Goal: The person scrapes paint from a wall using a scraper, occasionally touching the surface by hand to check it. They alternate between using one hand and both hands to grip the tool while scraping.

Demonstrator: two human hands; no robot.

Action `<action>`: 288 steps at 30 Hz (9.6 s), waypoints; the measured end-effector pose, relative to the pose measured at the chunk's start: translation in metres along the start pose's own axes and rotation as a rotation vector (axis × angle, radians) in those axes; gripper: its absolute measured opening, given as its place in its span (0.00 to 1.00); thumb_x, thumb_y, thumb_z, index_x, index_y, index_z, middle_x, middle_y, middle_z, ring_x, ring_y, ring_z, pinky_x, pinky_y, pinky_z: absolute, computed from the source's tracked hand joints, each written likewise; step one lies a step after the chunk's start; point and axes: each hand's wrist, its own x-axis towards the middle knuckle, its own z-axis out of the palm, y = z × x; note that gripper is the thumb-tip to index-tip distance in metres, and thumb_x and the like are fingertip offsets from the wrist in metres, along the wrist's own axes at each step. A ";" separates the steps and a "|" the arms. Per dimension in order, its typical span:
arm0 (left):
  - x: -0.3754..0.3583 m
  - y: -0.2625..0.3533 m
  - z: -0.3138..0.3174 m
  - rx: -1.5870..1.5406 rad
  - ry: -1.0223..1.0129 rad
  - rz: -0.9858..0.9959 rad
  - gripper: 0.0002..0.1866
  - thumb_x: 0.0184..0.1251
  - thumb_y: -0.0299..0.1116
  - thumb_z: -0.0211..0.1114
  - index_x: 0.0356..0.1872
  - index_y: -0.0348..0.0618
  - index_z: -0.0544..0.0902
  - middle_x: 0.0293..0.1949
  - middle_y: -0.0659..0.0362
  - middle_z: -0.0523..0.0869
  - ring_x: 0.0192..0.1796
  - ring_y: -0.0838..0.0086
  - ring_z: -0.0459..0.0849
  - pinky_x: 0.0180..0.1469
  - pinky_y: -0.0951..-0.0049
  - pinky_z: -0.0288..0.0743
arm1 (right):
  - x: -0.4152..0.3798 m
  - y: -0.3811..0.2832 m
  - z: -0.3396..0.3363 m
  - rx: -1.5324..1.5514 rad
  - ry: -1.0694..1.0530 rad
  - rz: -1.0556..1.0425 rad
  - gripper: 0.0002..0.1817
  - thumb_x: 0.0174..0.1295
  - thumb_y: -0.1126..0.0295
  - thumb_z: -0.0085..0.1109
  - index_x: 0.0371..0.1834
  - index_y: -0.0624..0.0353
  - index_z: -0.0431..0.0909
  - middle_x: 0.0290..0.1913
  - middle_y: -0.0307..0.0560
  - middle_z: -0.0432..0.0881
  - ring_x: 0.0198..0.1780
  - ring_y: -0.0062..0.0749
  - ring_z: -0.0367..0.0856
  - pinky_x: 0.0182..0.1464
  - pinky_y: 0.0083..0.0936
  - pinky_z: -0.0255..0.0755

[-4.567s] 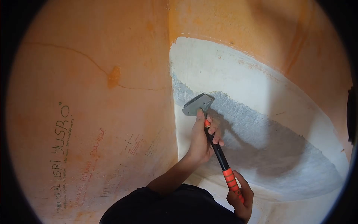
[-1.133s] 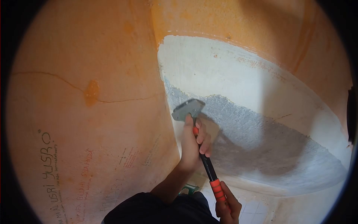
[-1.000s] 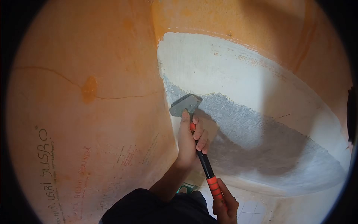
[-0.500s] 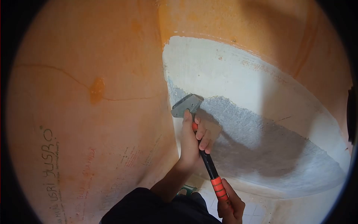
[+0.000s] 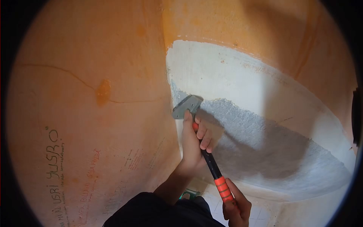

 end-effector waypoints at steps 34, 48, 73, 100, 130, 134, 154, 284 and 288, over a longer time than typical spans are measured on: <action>-0.011 0.006 0.010 -0.030 0.067 -0.082 0.19 0.79 0.56 0.43 0.36 0.54 0.69 0.17 0.72 0.60 0.12 0.83 0.58 0.11 0.79 0.61 | -0.005 -0.022 0.005 0.010 0.026 0.020 0.30 0.72 0.62 0.48 0.73 0.67 0.61 0.30 0.34 0.80 0.19 0.09 0.60 0.22 0.12 0.53; -0.005 0.002 0.006 -0.100 0.040 -0.031 0.17 0.78 0.55 0.45 0.37 0.54 0.68 0.17 0.71 0.60 0.12 0.84 0.56 0.11 0.80 0.60 | -0.001 -0.022 0.000 0.083 -0.027 0.047 0.33 0.71 0.58 0.51 0.73 0.68 0.60 0.25 0.33 0.77 0.18 0.09 0.59 0.21 0.12 0.53; -0.020 -0.021 0.007 0.679 -0.189 0.465 0.22 0.79 0.44 0.51 0.58 0.38 0.57 0.23 0.65 0.70 0.17 0.86 0.66 0.18 0.83 0.62 | 0.032 0.103 -0.018 0.063 -0.220 -0.031 0.22 0.77 0.58 0.42 0.64 0.64 0.65 0.22 0.34 0.65 0.20 0.18 0.63 0.25 0.19 0.60; -0.016 0.000 -0.026 0.786 -0.269 0.236 0.24 0.80 0.50 0.41 0.60 0.38 0.63 0.26 0.65 0.66 0.13 0.86 0.60 0.14 0.83 0.59 | 0.031 0.128 0.045 0.296 -0.123 0.304 0.32 0.69 0.33 0.39 0.34 0.55 0.64 0.17 0.31 0.58 0.15 0.16 0.54 0.17 0.18 0.50; -0.007 0.006 -0.020 0.581 -0.328 0.173 0.21 0.80 0.53 0.41 0.54 0.44 0.63 0.22 0.64 0.66 0.11 0.82 0.64 0.11 0.80 0.62 | 0.026 0.082 0.042 0.243 -0.121 0.429 0.33 0.69 0.33 0.37 0.33 0.56 0.65 0.18 0.33 0.59 0.16 0.17 0.57 0.18 0.19 0.55; -0.010 0.003 -0.018 0.537 -0.308 0.134 0.21 0.80 0.53 0.41 0.53 0.44 0.63 0.21 0.64 0.66 0.10 0.81 0.63 0.10 0.80 0.63 | 0.023 0.073 0.037 0.280 -0.125 0.482 0.28 0.74 0.40 0.36 0.33 0.57 0.65 0.19 0.33 0.64 0.17 0.18 0.62 0.19 0.18 0.58; -0.002 0.019 -0.020 0.521 -0.333 0.182 0.15 0.81 0.48 0.42 0.43 0.46 0.62 0.19 0.64 0.67 0.11 0.83 0.64 0.11 0.82 0.63 | 0.033 0.073 0.050 0.132 -0.129 0.384 0.31 0.73 0.37 0.36 0.31 0.57 0.64 0.19 0.35 0.62 0.16 0.19 0.59 0.19 0.20 0.60; 0.008 0.032 -0.004 0.318 -0.293 0.103 0.20 0.79 0.56 0.43 0.38 0.48 0.63 0.13 0.63 0.64 0.07 0.79 0.62 0.06 0.78 0.60 | 0.050 0.036 0.041 0.128 -0.238 0.421 0.26 0.75 0.44 0.36 0.42 0.58 0.67 0.18 0.36 0.62 0.15 0.20 0.60 0.18 0.21 0.60; 0.010 0.041 0.000 0.354 -0.357 0.181 0.21 0.79 0.56 0.42 0.36 0.48 0.63 0.13 0.63 0.65 0.07 0.79 0.62 0.06 0.79 0.60 | 0.055 0.047 0.045 0.185 -0.262 0.358 0.22 0.77 0.49 0.35 0.42 0.59 0.67 0.18 0.34 0.64 0.16 0.19 0.63 0.20 0.19 0.59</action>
